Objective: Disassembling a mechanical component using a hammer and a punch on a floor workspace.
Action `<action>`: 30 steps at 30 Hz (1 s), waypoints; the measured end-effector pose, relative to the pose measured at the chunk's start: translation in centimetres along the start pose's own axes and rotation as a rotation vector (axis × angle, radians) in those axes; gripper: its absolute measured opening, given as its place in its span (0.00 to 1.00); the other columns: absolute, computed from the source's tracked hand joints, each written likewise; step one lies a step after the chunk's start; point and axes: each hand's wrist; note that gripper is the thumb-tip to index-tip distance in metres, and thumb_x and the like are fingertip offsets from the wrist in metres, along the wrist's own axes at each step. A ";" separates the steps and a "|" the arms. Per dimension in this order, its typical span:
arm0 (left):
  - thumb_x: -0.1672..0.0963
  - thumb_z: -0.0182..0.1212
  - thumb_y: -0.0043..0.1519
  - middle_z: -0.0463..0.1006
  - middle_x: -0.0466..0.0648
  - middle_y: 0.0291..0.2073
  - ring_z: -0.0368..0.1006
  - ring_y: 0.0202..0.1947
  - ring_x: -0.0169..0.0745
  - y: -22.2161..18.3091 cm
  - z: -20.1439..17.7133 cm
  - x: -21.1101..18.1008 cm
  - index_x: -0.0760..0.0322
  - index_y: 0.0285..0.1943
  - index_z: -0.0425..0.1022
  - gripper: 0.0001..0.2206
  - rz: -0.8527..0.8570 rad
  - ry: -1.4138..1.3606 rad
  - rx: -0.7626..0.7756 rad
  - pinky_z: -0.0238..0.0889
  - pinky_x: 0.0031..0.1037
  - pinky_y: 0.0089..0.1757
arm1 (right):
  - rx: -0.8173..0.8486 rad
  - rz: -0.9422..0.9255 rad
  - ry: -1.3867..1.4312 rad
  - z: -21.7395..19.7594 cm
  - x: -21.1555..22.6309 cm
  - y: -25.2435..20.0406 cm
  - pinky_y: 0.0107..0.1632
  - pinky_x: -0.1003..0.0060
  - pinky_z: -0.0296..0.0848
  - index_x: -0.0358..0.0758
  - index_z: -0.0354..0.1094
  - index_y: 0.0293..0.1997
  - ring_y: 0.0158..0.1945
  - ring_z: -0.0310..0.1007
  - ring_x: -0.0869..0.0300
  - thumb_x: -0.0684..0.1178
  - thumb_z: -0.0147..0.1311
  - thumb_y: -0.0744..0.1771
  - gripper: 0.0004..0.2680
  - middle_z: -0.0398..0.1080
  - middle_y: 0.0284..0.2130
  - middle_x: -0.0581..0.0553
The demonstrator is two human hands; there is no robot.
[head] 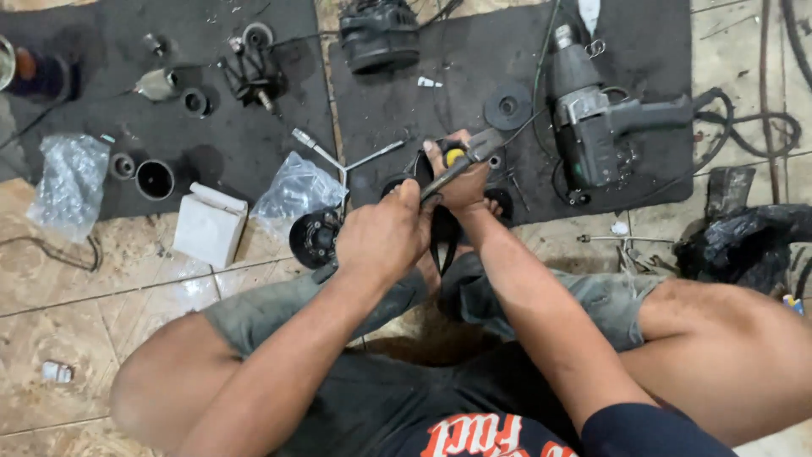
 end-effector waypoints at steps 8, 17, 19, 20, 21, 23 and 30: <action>0.49 0.54 0.59 0.70 0.47 0.20 0.75 0.21 0.55 -0.9 -0.6 0.2 0.57 0.41 0.74 0.12 0.348 -0.262 -0.634 0.71 0.37 0.29 | 0.100 -0.138 -0.210 -1.1 -1.3 1.5 0.47 0.62 0.74 0.46 0.68 0.34 0.34 0.78 0.54 0.52 0.69 0.62 0.10 0.74 0.25 0.49; 0.40 0.37 0.66 0.83 0.44 0.34 0.82 0.32 0.45 -1.4 -4.0 -1.1 0.59 0.48 0.80 0.29 0.378 -0.271 -0.697 0.75 0.31 0.36 | 0.237 -0.067 -0.382 -1.4 -4.3 3.3 0.43 0.57 0.68 0.51 0.72 0.47 0.37 0.75 0.48 0.56 0.62 0.66 0.09 0.75 0.33 0.42; 0.42 0.45 0.66 0.83 0.46 0.32 0.82 0.32 0.48 -1.6 -0.6 -0.4 0.61 0.46 0.80 0.25 0.422 -0.476 -0.659 0.74 0.30 0.37 | -0.196 -0.238 -0.272 3.4 -10.4 1.9 0.45 0.59 0.70 0.51 0.72 0.46 0.38 0.75 0.50 0.60 0.70 0.59 0.17 0.74 0.35 0.47; 0.43 0.53 0.65 0.82 0.49 0.31 0.82 0.32 0.52 -1.0 0.3 0.1 0.63 0.44 0.80 0.22 0.491 -0.667 -0.651 0.73 0.29 0.37 | -0.652 -0.433 -0.127 6.5 -12.7 2.8 0.46 0.61 0.73 0.51 0.71 0.45 0.38 0.74 0.53 0.65 0.78 0.52 0.25 0.74 0.36 0.51; 0.43 0.53 0.65 0.82 0.49 0.31 0.82 0.32 0.52 -0.8 -0.4 0.0 0.63 0.44 0.80 0.22 0.502 -0.651 -0.670 0.73 0.29 0.37 | -0.660 -0.444 -0.104 3.8 -9.0 3.2 0.46 0.61 0.73 0.51 0.71 0.45 0.38 0.74 0.53 0.65 0.78 0.52 0.25 0.74 0.36 0.51; 0.44 0.47 0.68 0.80 0.63 0.22 0.80 0.30 0.71 -0.1 -1.9 -0.5 0.60 0.39 0.68 0.19 -0.176 -0.010 -0.031 0.71 0.58 0.36 | 0.181 -0.143 0.080 -2.4 -2.3 4.0 0.39 0.68 0.70 0.46 0.71 0.28 0.28 0.69 0.63 0.40 0.64 0.56 0.07 0.73 0.23 0.53; 0.41 0.43 0.67 0.83 0.44 0.31 0.82 0.33 0.48 -3.0 -3.1 -2.0 0.56 0.46 0.77 0.23 0.332 -0.270 -0.660 0.76 0.32 0.37 | 0.026 -0.191 -0.105 0.1 -10.4 -2.9 0.40 0.60 0.69 0.43 0.67 0.31 0.30 0.71 0.52 0.45 0.71 0.52 0.14 0.67 0.25 0.44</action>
Point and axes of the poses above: each hand's wrist, its own y-axis towards the middle knuckle, its own z-axis out of the palm, x = y × z
